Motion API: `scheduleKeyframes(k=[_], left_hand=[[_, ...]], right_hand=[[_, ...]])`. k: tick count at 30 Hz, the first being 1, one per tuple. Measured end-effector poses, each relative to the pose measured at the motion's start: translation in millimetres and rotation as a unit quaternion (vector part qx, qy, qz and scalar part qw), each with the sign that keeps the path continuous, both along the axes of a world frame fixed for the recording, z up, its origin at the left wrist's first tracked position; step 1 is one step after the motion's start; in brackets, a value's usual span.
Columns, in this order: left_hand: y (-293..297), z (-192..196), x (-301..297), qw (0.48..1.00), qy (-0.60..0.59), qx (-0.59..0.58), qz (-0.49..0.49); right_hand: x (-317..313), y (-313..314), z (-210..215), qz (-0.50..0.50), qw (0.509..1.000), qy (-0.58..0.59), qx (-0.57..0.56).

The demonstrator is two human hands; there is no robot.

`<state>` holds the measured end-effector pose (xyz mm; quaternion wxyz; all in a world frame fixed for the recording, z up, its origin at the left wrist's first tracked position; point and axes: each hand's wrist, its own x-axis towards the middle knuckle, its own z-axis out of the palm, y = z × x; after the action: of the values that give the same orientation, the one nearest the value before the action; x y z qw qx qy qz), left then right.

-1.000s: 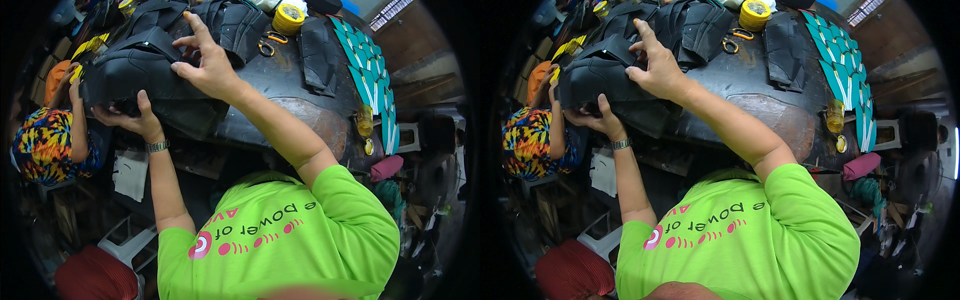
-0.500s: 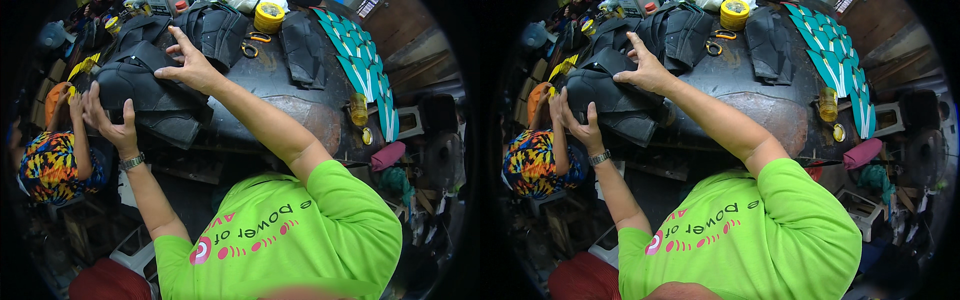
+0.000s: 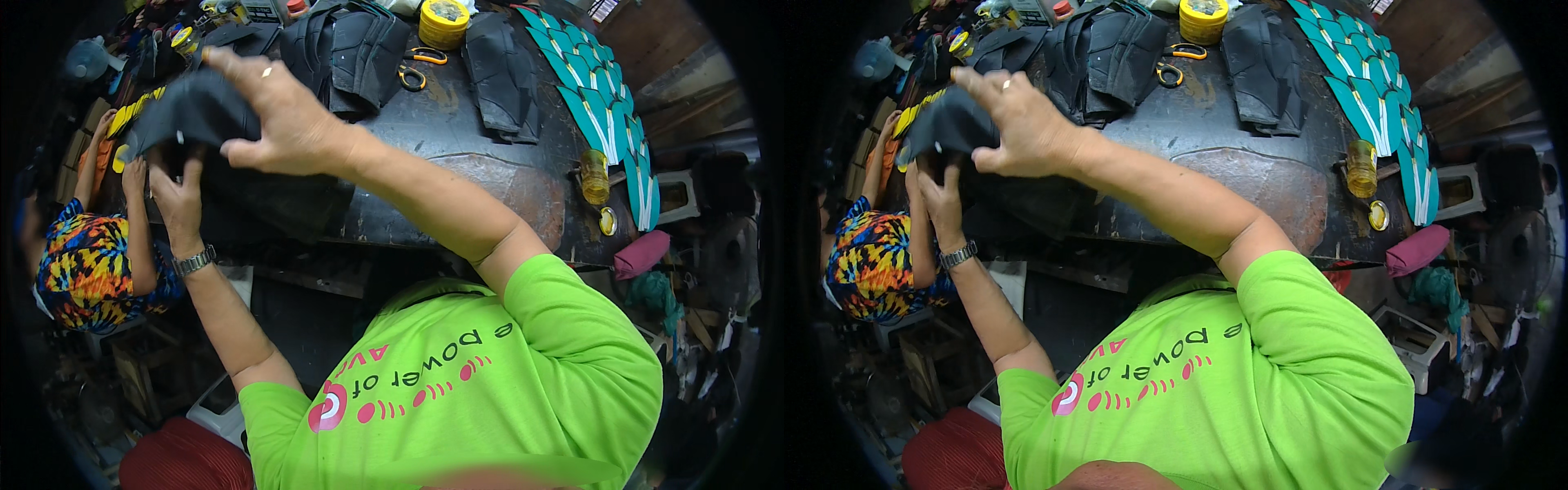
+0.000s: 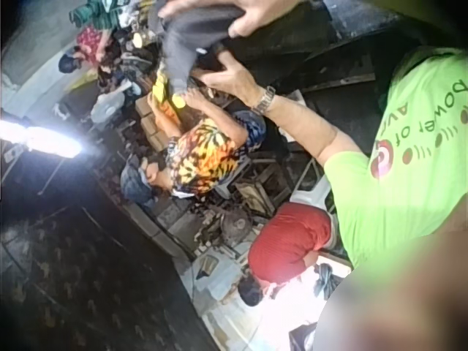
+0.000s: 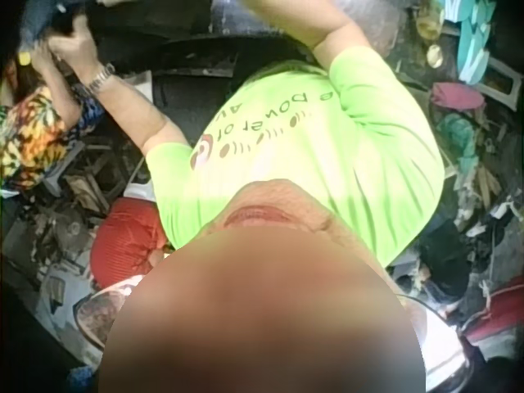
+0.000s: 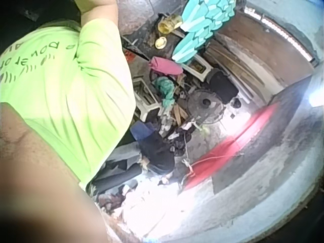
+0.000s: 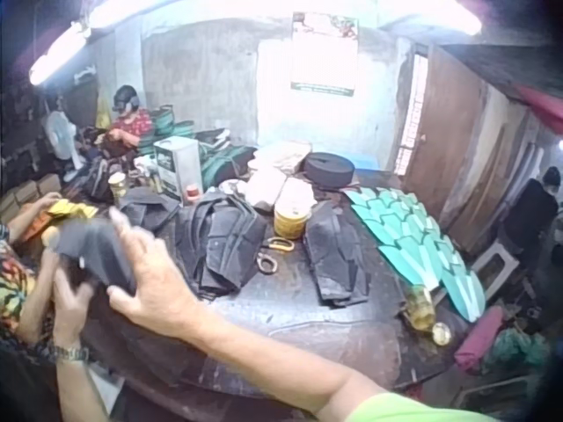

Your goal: The person repeatedly picks up teal fabric pieces with white stripes, aligns them, and presses them together on a workbench. Later, the person handles black fabric pieces, aligning and stacking them. The person works one piece at a time, frequently resetting the position of each item.

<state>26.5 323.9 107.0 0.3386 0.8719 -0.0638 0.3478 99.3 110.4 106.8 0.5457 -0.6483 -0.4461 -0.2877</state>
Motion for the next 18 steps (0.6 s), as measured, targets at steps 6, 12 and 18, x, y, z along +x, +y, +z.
scheduleKeyframes(k=[6,12,18], left_hand=[[5,-29,-6,0.889,-0.171,-0.425,0.005],[-17,14,-27,0.974,-0.226,-0.026,-0.006],[-30,42,-20,0.993,0.073,0.096,-0.007]], right_hand=[[-37,11,-24,-0.085,0.99,0.033,-0.103],[-46,6,-18,-0.043,0.989,0.085,-0.114],[-46,-12,-29,0.11,0.967,0.229,-0.004]])
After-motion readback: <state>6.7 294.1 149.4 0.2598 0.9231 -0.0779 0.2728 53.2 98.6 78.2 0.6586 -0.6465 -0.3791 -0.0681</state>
